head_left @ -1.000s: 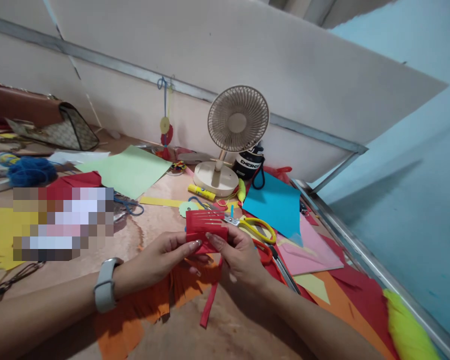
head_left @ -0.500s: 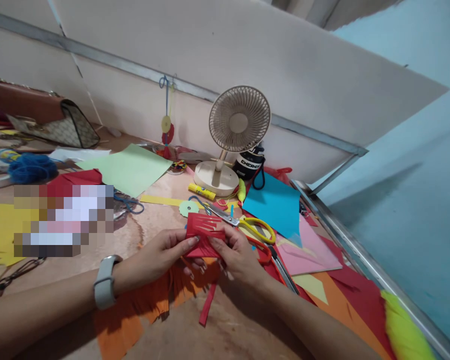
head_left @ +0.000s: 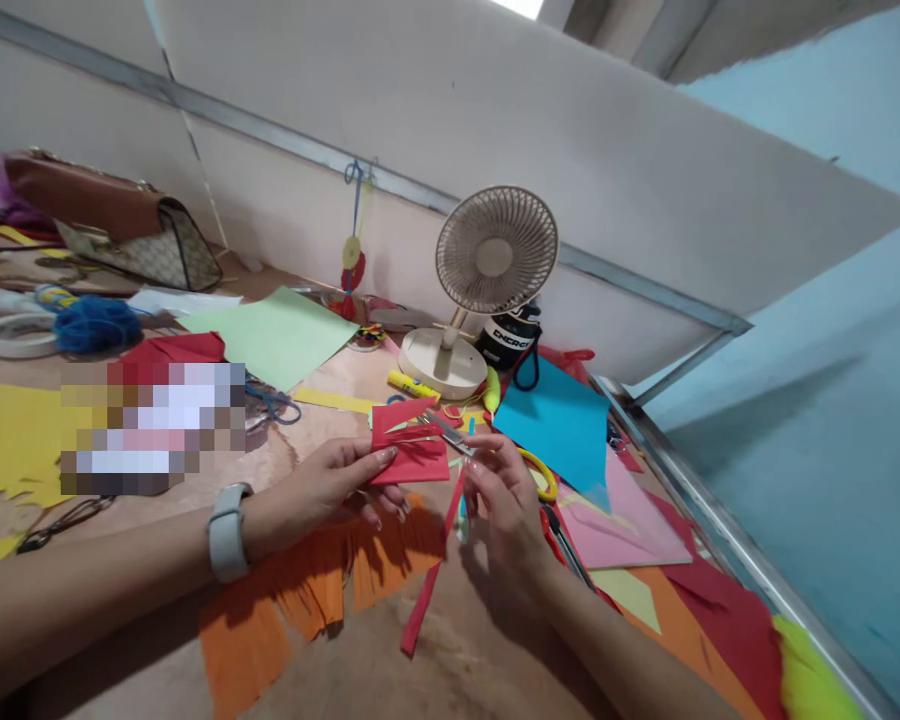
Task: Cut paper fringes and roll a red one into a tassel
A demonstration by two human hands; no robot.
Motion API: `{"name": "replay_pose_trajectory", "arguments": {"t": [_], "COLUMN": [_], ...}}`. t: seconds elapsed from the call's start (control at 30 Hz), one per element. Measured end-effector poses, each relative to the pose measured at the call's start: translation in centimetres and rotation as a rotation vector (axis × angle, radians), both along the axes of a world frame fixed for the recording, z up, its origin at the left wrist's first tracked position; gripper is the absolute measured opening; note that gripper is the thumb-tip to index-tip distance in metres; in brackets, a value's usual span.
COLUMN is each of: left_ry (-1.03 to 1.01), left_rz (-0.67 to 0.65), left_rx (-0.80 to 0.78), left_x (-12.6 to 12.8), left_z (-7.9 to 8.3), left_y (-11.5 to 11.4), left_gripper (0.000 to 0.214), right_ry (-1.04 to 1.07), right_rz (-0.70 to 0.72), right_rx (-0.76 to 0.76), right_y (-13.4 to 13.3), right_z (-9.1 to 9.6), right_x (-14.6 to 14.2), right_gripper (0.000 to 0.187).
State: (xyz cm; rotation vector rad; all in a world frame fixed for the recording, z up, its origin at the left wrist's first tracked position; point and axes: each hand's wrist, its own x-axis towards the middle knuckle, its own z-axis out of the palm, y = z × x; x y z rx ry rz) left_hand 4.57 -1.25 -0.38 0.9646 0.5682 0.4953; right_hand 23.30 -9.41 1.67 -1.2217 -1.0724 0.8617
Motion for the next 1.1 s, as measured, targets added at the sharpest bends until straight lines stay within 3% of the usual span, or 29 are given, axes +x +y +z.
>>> {"name": "replay_pose_trajectory", "arguments": {"t": [0.1,0.27,0.4,0.5,0.63,0.73,0.9,1.1], "left_ry": [0.001,0.011,-0.007,-0.013,-0.067,-0.090,-0.115,-0.071], "left_rz": [0.016,-0.040,-0.058,-0.071,-0.191,-0.220,-0.203,-0.095], "left_rx": [0.077,0.375,0.432,0.392,0.289,0.216,0.161,0.050], "left_x": [0.0,-0.2,-0.2,-0.2,-0.3,-0.3,-0.3,-0.3], "left_z": [0.0,0.7,1.2,1.1,0.8,0.6,0.5,0.7], "left_y": [0.0,-1.2,-1.6,-1.4,-1.0,-1.0,-0.9,0.0], "left_gripper": [0.032,0.033,0.034,0.034,0.030,0.040,0.054,0.047], "right_ry": [0.040,0.117,0.150,0.166,0.241,0.252,0.209,0.166], "right_rz": [0.093,0.190,0.255,0.255,0.280,0.302,0.285,0.131], "right_rx": [-0.040,-0.188,-0.194,-0.182,-0.204,-0.235,-0.222,-0.190], "right_y": [-0.4,-1.0,-1.0,-0.9,-1.1,-1.3,-1.3,-0.7], "right_z": [-0.1,-0.1,-0.2,-0.5,-0.6,-0.4,0.0,0.7], "right_x": [-0.1,-1.5,-2.1,-2.1,-2.1,-2.3,-2.6,-2.3], "right_gripper": [0.032,0.067,0.065,0.061,0.063,0.063,0.059,0.071]}}
